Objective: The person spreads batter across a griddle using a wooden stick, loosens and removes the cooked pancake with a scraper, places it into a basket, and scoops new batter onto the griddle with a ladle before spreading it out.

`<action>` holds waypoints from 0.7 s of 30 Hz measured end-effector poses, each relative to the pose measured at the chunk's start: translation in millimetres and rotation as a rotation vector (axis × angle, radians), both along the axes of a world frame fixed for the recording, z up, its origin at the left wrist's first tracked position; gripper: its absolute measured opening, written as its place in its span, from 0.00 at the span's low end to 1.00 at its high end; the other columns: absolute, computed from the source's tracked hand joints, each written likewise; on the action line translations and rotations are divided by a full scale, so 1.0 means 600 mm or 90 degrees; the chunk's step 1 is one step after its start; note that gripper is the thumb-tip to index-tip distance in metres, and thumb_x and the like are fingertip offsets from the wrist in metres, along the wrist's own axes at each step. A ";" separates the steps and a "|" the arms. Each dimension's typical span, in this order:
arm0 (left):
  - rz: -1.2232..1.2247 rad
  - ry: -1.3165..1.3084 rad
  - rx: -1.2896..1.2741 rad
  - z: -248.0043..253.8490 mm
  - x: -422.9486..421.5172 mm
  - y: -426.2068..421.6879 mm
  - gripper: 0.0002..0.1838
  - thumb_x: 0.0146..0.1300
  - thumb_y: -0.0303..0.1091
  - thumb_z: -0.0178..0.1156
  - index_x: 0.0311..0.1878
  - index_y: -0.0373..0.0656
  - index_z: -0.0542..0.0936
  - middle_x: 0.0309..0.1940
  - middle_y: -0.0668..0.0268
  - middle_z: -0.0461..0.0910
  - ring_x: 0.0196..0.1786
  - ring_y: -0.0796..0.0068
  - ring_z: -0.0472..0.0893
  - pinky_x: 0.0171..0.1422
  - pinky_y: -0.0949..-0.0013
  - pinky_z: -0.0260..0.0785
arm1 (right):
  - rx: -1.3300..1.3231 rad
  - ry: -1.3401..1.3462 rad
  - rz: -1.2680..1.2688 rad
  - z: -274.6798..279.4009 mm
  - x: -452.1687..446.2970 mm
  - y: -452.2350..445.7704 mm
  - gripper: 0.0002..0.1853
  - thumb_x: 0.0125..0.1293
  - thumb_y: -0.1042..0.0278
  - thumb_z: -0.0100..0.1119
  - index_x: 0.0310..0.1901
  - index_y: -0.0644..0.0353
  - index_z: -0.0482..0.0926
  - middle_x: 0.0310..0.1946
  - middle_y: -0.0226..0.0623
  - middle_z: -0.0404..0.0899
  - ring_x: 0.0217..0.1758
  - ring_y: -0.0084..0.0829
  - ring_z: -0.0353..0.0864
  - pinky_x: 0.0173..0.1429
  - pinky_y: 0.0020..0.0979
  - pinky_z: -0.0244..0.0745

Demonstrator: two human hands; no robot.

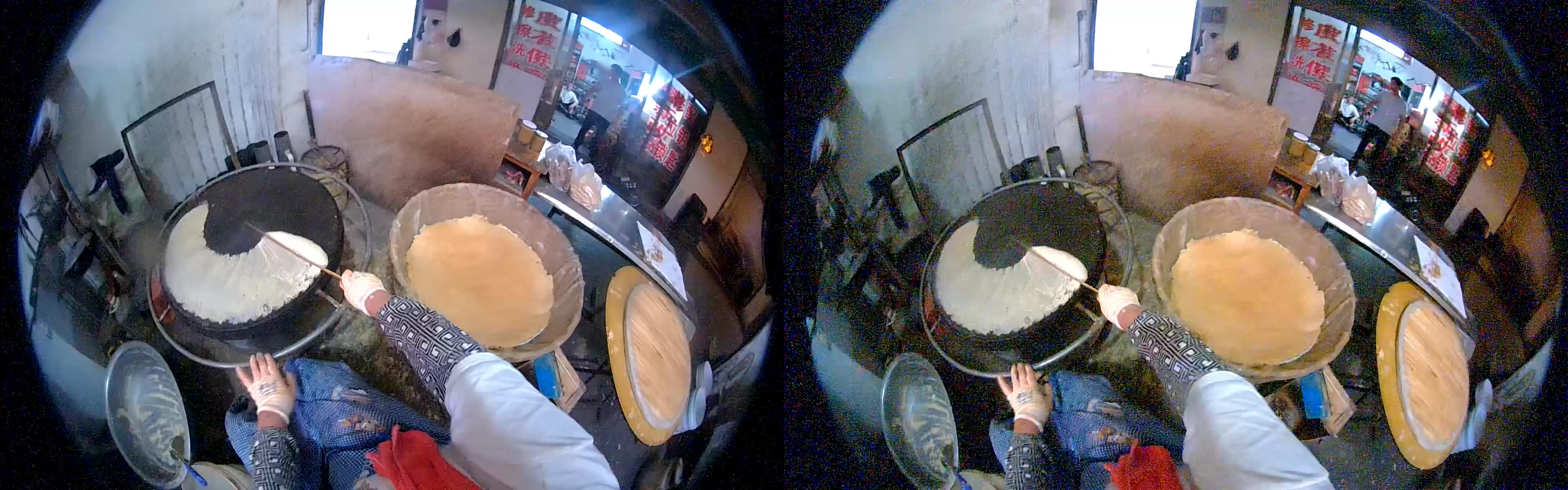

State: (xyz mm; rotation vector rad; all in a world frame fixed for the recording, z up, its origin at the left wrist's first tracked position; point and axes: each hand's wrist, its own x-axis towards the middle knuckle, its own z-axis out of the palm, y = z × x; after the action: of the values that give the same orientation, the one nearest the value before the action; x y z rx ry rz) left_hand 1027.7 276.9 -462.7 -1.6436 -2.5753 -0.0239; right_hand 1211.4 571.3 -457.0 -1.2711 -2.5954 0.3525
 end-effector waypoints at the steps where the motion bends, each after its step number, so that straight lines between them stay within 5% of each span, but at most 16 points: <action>1: 0.012 0.027 -0.022 -0.004 0.011 0.005 0.37 0.63 0.50 0.54 0.70 0.35 0.64 0.72 0.51 0.61 0.77 0.52 0.55 0.78 0.33 0.26 | 0.000 0.003 0.024 0.013 -0.001 -0.013 0.14 0.69 0.63 0.46 0.42 0.65 0.77 0.33 0.49 0.84 0.38 0.46 0.85 0.42 0.45 0.80; 4: 0.008 0.049 -0.021 -0.018 -0.002 0.003 0.37 0.64 0.48 0.53 0.72 0.36 0.62 0.74 0.53 0.60 0.78 0.55 0.53 0.79 0.36 0.25 | 0.048 -0.084 0.139 0.039 0.008 -0.051 0.13 0.67 0.64 0.47 0.42 0.64 0.78 0.34 0.51 0.84 0.37 0.43 0.86 0.42 0.43 0.81; 7: -0.004 0.074 0.057 -0.024 -0.017 0.005 0.30 0.60 0.40 0.56 0.65 0.38 0.70 0.67 0.54 0.68 0.74 0.57 0.59 0.79 0.38 0.32 | 0.073 -0.201 0.067 0.086 0.021 -0.034 0.13 0.64 0.67 0.51 0.41 0.68 0.80 0.34 0.46 0.85 0.39 0.39 0.87 0.39 0.41 0.83; 9: 0.011 0.072 0.056 -0.011 -0.017 -0.001 0.27 0.61 0.36 0.52 0.64 0.37 0.71 0.67 0.55 0.69 0.74 0.58 0.61 0.78 0.38 0.35 | 0.152 -0.102 0.059 0.025 0.007 -0.006 0.13 0.67 0.66 0.47 0.38 0.66 0.78 0.31 0.48 0.84 0.37 0.43 0.86 0.39 0.43 0.81; 10: 0.026 0.085 0.021 -0.019 -0.017 0.005 0.27 0.65 0.36 0.48 0.66 0.37 0.70 0.68 0.54 0.68 0.75 0.58 0.60 0.78 0.38 0.34 | 0.083 -0.054 0.075 0.043 0.005 -0.017 0.14 0.70 0.64 0.45 0.38 0.65 0.77 0.29 0.52 0.83 0.37 0.50 0.84 0.41 0.47 0.79; 11: 0.028 0.135 0.029 -0.041 -0.031 0.002 0.35 0.58 0.46 0.60 0.66 0.36 0.69 0.68 0.53 0.67 0.74 0.55 0.61 0.77 0.36 0.35 | -0.061 -0.010 0.060 0.070 0.003 -0.047 0.15 0.72 0.60 0.45 0.40 0.65 0.75 0.30 0.55 0.82 0.37 0.56 0.82 0.44 0.51 0.76; 12: 0.032 0.131 0.040 -0.037 -0.031 0.003 0.35 0.58 0.45 0.60 0.66 0.36 0.69 0.68 0.52 0.67 0.73 0.55 0.61 0.77 0.35 0.36 | 0.008 -0.048 0.084 0.051 0.006 -0.055 0.15 0.72 0.58 0.45 0.41 0.64 0.74 0.30 0.56 0.82 0.38 0.59 0.81 0.46 0.53 0.75; 14: 0.046 0.145 0.053 -0.035 -0.028 0.003 0.32 0.59 0.42 0.58 0.65 0.35 0.69 0.67 0.52 0.68 0.73 0.55 0.62 0.77 0.35 0.37 | -0.069 -0.047 0.118 -0.013 0.032 -0.034 0.13 0.70 0.58 0.49 0.41 0.60 0.75 0.29 0.53 0.82 0.34 0.53 0.84 0.40 0.51 0.78; 17: 0.068 0.173 0.053 -0.051 -0.038 0.008 0.31 0.61 0.42 0.54 0.65 0.35 0.69 0.66 0.54 0.71 0.71 0.56 0.66 0.76 0.34 0.37 | 0.107 -0.078 0.005 -0.052 0.050 0.044 0.13 0.70 0.57 0.50 0.40 0.59 0.75 0.28 0.53 0.82 0.31 0.53 0.83 0.38 0.50 0.78; 21: 0.088 0.167 0.027 -0.050 -0.045 0.012 0.30 0.62 0.44 0.54 0.64 0.35 0.71 0.66 0.54 0.71 0.71 0.55 0.67 0.76 0.33 0.38 | 0.170 -0.042 0.133 -0.051 0.045 0.022 0.13 0.72 0.59 0.47 0.42 0.61 0.72 0.28 0.53 0.82 0.31 0.54 0.82 0.35 0.51 0.77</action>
State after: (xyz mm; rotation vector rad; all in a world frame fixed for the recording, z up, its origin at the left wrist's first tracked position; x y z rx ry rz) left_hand 1000.6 284.1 -492.6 -1.3500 -2.4619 0.1360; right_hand 1238.2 584.2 -487.4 -0.9420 -2.7243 -0.0034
